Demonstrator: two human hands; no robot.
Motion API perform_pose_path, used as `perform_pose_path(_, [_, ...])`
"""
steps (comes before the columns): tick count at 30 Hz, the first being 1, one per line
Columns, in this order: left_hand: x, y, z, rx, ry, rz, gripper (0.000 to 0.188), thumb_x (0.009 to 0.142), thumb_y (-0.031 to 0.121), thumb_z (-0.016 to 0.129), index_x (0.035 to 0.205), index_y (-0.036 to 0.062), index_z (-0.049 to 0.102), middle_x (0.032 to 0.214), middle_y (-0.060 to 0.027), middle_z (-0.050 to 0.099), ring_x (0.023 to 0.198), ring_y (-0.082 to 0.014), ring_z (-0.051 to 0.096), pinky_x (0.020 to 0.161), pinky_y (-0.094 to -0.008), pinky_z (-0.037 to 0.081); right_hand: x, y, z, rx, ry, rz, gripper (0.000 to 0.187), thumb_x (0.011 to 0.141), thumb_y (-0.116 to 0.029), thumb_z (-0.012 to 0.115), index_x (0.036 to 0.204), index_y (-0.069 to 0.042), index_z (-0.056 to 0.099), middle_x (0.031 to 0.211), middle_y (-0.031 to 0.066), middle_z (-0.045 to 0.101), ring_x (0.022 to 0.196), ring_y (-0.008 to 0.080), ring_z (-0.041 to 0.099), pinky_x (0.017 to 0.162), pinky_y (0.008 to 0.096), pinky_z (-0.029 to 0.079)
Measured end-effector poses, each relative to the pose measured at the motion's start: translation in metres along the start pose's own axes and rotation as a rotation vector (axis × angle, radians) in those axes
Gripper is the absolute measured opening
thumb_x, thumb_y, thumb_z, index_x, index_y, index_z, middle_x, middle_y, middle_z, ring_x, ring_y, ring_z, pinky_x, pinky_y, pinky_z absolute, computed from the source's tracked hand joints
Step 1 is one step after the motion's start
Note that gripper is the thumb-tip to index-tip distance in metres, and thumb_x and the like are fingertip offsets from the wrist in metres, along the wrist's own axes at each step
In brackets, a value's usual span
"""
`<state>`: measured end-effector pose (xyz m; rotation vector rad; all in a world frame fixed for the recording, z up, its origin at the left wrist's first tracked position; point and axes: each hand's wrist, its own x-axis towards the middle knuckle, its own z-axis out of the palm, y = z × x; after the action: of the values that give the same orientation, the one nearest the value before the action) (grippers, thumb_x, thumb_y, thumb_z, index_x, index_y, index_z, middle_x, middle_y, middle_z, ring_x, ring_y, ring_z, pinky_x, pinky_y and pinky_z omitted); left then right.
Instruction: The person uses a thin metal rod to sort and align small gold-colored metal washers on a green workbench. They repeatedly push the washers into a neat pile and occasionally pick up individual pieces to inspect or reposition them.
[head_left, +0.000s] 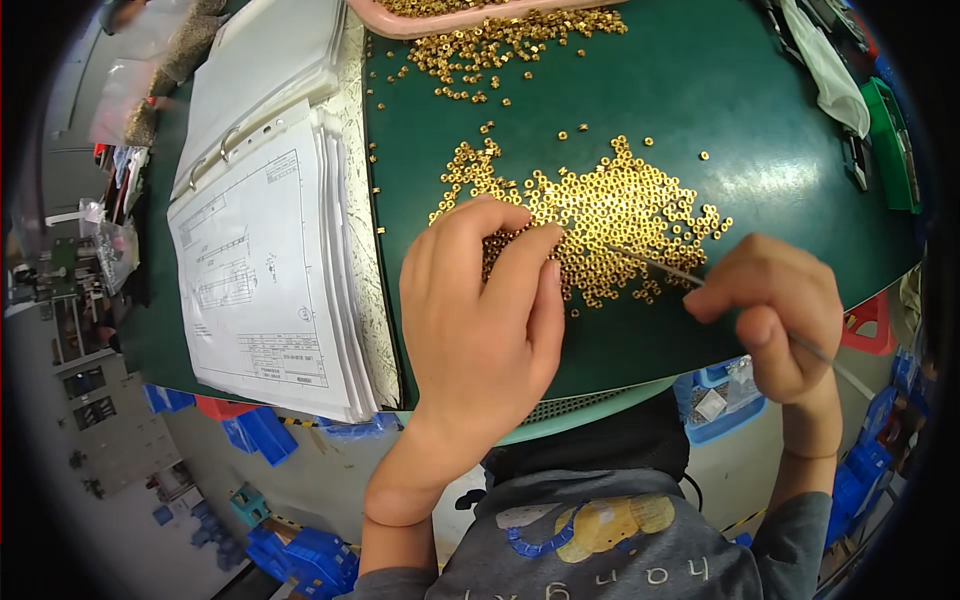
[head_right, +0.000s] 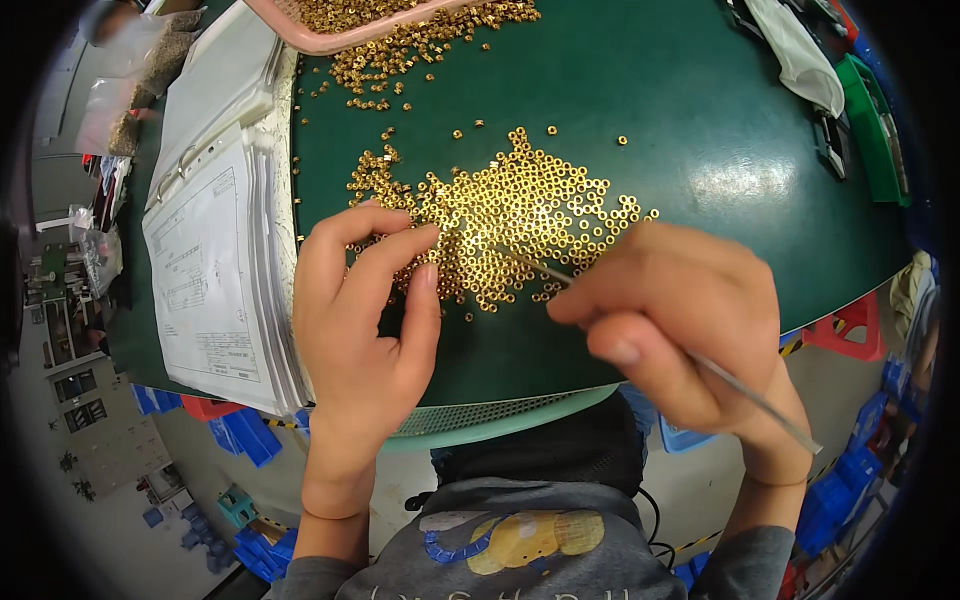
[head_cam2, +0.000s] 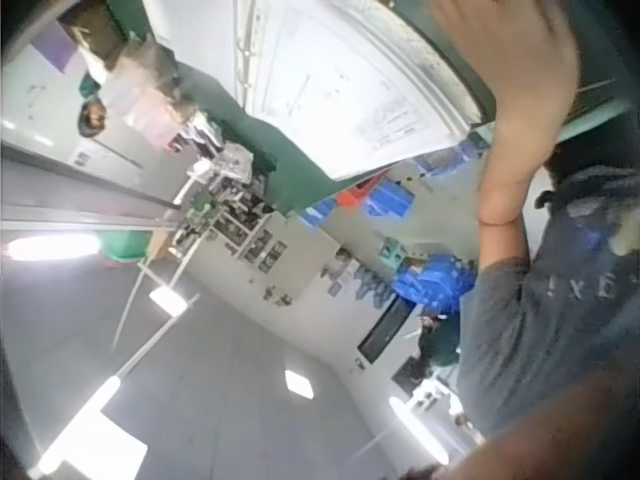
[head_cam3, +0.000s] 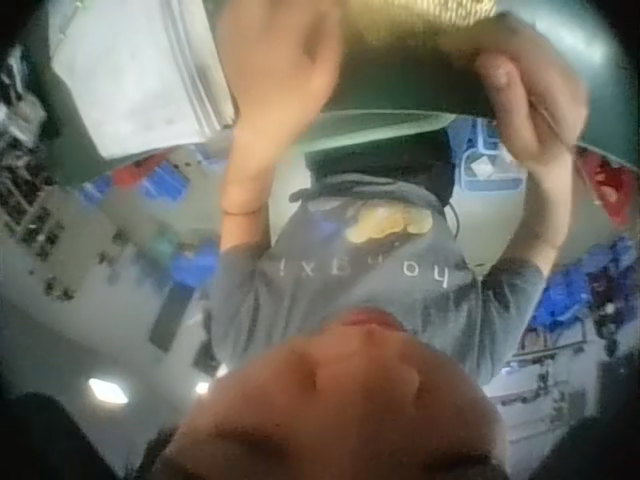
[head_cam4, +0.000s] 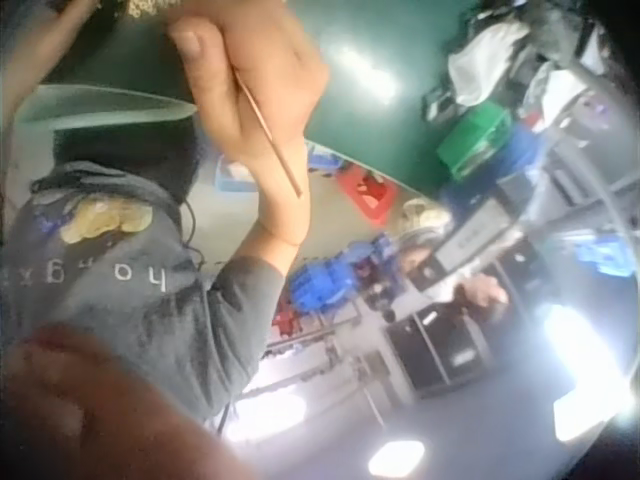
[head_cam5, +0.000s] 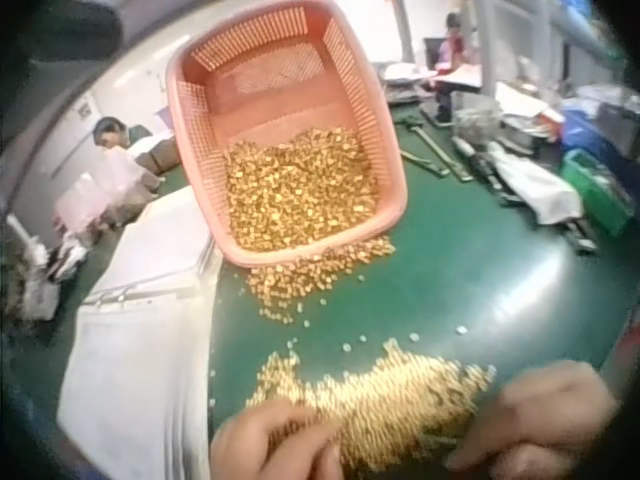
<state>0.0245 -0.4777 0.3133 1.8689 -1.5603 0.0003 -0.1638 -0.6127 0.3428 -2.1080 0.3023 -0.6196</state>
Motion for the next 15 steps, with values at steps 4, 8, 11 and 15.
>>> perform_pose_path(4, [0.001, -0.003, 0.003, -0.005, 0.023, 0.010, 0.024, 0.073, 0.002, 0.068, 0.097, 0.0040, 0.064, 0.102, -0.0103, 0.056, 0.097, -0.0298, 0.056, 0.079, -0.0418, 0.042, 0.011, 0.005, 0.003, 0.027, -0.016, 0.023, 0.028, 0.093, -0.025, 0.059, 0.084, 0.001, 0.066, 0.075, 0.0114, 0.066, 0.063, 0.0236, 0.061, 0.056, 0.0317, 0.047])
perform_pose_path(8, [0.002, -0.005, 0.003, -0.008, 0.020, 0.033, 0.024, 0.072, 0.000, 0.068, 0.095, 0.0037, 0.064, 0.102, -0.0107, 0.056, 0.100, -0.0312, 0.057, 0.081, -0.0425, 0.042, 0.014, 0.009, 0.007, 0.021, -0.032, 0.045, 0.026, 0.093, -0.022, 0.058, 0.084, 0.001, 0.066, 0.075, 0.0115, 0.065, 0.063, 0.0234, 0.061, 0.056, 0.0319, 0.047])
perform_pose_path(11, [0.007, -0.001, 0.001, -0.008, -0.023, 0.012, 0.022, 0.075, -0.003, 0.068, 0.095, 0.0044, 0.067, 0.104, -0.0113, 0.058, 0.100, -0.0301, 0.057, 0.084, -0.0383, 0.045, 0.015, 0.009, 0.007, 0.010, -0.021, 0.063, 0.025, 0.093, -0.020, 0.058, 0.083, 0.001, 0.065, 0.074, 0.0116, 0.065, 0.063, 0.0232, 0.061, 0.057, 0.0318, 0.047])
perform_pose_path(15, [0.007, -0.001, 0.002, -0.007, -0.032, 0.001, 0.020, 0.074, -0.003, 0.068, 0.093, 0.0043, 0.067, 0.105, -0.0116, 0.058, 0.101, -0.0307, 0.057, 0.085, -0.0390, 0.045, 0.017, 0.007, 0.006, 0.018, -0.011, 0.083, 0.024, 0.093, -0.018, 0.057, 0.083, 0.002, 0.065, 0.073, 0.0118, 0.064, 0.063, 0.0234, 0.061, 0.057, 0.0316, 0.047])
